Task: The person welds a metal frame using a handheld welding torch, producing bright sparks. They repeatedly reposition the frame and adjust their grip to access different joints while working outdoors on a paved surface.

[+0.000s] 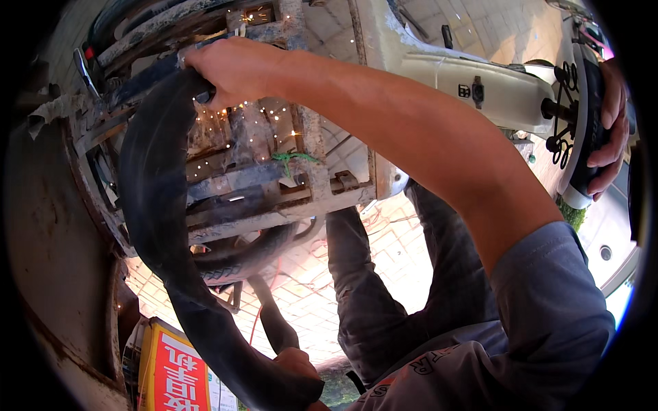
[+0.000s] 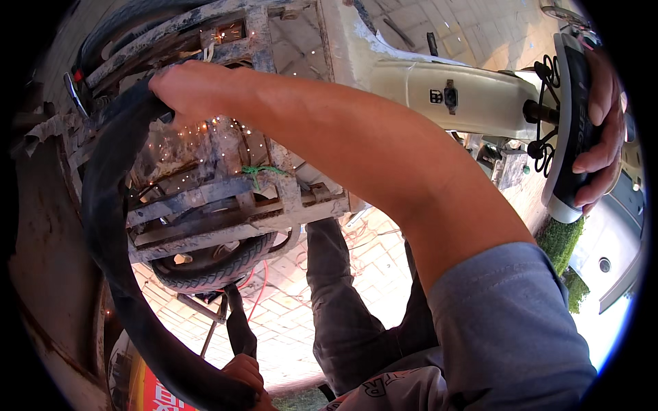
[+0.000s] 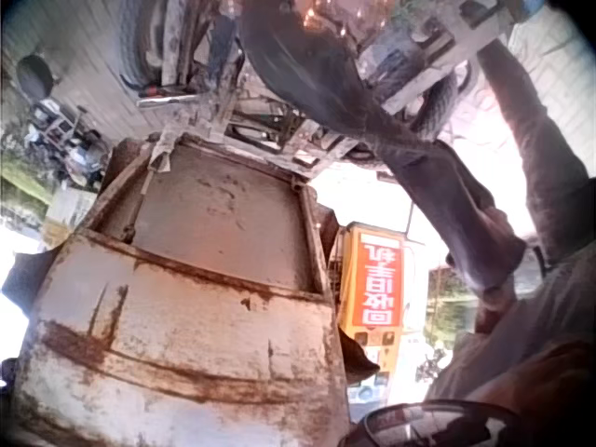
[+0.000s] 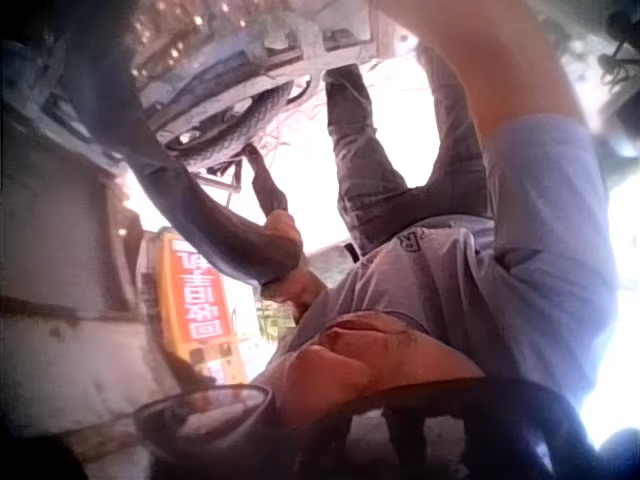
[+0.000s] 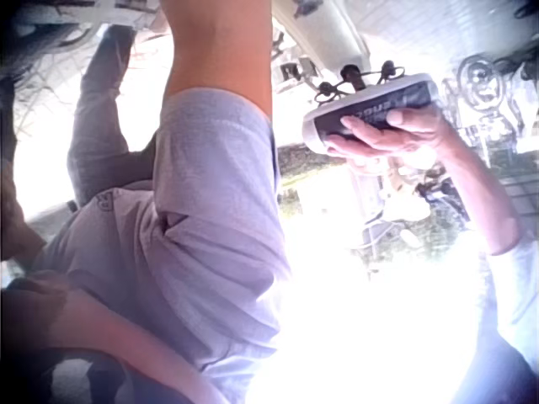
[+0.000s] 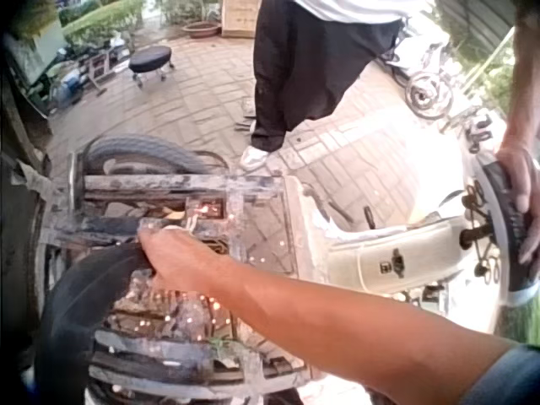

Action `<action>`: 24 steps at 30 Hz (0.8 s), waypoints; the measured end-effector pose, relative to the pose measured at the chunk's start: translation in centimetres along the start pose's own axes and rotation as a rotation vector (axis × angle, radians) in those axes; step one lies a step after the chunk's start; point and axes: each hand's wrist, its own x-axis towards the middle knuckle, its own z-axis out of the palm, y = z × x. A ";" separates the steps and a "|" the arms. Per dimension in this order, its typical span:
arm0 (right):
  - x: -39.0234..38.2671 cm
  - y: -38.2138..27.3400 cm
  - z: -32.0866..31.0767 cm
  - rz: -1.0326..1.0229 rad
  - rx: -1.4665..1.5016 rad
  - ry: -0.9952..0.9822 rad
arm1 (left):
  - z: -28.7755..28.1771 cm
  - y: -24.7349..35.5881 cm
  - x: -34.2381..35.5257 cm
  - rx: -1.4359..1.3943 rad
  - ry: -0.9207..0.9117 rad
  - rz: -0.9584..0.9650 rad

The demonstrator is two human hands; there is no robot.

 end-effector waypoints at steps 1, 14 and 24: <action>0.1 0.1 0.0 -0.010 -0.014 -0.001 | 0.1 0.0 0.1 -0.006 0.004 0.001; -0.2 0.8 -0.5 -0.012 0.008 -0.008 | 2.8 -1.0 0.3 -0.045 0.065 -0.003; 0.1 0.9 -0.3 -0.031 -0.011 0.012 | 2.7 -0.5 -0.4 -0.063 0.108 0.003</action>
